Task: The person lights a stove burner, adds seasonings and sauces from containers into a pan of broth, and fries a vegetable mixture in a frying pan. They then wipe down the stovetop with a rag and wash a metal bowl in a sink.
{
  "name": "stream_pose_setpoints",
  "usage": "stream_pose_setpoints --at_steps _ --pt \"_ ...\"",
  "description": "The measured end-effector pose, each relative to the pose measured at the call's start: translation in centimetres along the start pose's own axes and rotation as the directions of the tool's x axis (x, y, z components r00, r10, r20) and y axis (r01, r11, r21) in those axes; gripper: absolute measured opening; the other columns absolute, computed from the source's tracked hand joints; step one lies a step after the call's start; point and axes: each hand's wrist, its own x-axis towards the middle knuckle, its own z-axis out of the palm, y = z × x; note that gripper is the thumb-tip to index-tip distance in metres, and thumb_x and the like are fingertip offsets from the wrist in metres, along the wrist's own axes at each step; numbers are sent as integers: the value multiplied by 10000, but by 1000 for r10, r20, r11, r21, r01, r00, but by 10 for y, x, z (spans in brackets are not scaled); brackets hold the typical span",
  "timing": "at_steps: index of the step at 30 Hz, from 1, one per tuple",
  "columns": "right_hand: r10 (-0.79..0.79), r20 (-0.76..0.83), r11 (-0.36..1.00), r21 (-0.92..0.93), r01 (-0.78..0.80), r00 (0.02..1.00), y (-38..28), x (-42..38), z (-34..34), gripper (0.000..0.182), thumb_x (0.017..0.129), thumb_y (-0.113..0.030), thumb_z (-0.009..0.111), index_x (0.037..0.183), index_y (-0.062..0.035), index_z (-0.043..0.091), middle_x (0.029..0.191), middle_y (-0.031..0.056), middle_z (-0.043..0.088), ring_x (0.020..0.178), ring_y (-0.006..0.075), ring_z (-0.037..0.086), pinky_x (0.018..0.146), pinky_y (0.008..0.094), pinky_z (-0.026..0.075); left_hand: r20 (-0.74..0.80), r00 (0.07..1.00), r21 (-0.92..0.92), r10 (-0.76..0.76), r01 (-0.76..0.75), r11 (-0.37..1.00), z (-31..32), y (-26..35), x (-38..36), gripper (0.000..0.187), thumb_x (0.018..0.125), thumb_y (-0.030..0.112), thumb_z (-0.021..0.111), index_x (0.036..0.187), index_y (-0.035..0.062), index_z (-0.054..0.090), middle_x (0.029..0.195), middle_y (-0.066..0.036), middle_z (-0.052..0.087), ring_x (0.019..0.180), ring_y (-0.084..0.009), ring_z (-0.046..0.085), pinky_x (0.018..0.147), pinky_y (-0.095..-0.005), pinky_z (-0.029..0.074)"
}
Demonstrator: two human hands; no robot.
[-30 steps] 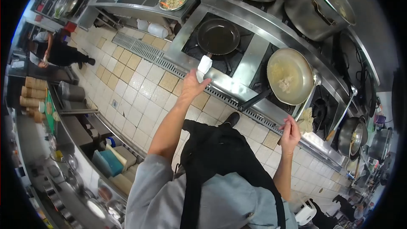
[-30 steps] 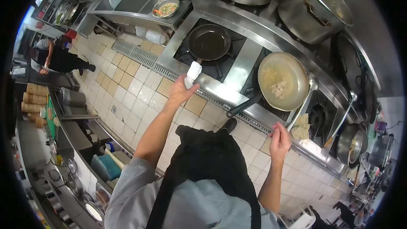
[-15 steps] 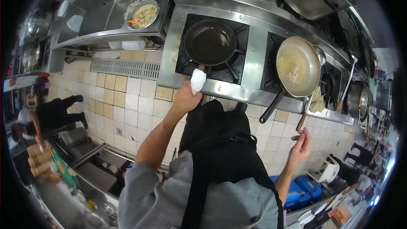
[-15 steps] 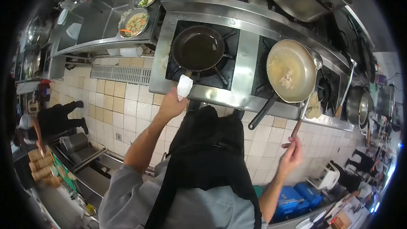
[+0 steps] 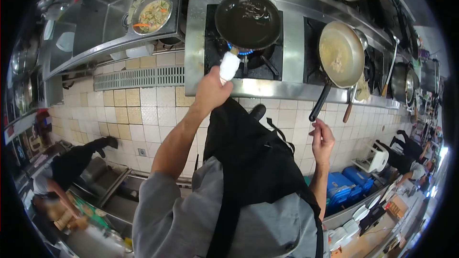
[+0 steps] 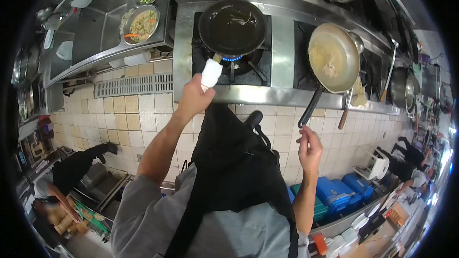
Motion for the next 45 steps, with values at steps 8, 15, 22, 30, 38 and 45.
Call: stream_pose_setpoints --at_steps 8,15,22,30,38,45 --pt "47 53 998 27 -48 998 24 -25 0 247 974 17 561 1202 16 655 920 119 695 701 129 656 642 273 551 -89 992 -56 86 -91 994 14 -7 -15 314 789 178 670 985 -31 544 866 -284 665 833 -477 655 730 -515 521" --pt "84 51 996 11 -85 995 40 -28 -13 252 972 19 547 1201 28 653 934 131 697 719 137 655 648 277 558 -97 993 -143 63 -77 987 43 -28 -35 319 789 147 669 1026 -35 558 893 -284 672 871 -480 658 756 -507 525" --pt "82 72 997 -10 -81 994 48 -39 -16 248 982 7 546 1207 30 649 944 126 696 719 130 648 653 275 558 -128 990 -101 57 -71 992 59 -51 -38 354 799 171 687 1068 -21 561 930 -280 679 906 -473 663 781 -508 533" --pt "159 69 987 -3 -159 985 47 -51 -11 241 983 5 556 1204 27 649 931 113 696 714 122 638 658 270 545 -106 994 -138 25 -39 990 42 -33 -44 611 802 317 772 1289 37 531 1072 -234 693 1015 -423 674 879 -467 531" --pt "194 22 981 2 -194 981 41 -61 -6 238 983 5 558 1201 27 650 928 112 696 709 122 634 651 271 536 -31 999 -171 -12 6 985 41 -40 -46 684 805 348 783 1344 28 510 1180 -238 659 1090 -400 653 940 -443 507" --pt "209 1 978 -3 -209 978 36 -67 -1 240 989 7 552 1209 33 644 966 129 696 733 130 643 667 269 543 -54 990 -481 -129 88 873 28 -58 -41 653 917 432 706 1331 -33 513 1167 -177 659 1075 -264 653 901 -382 521"
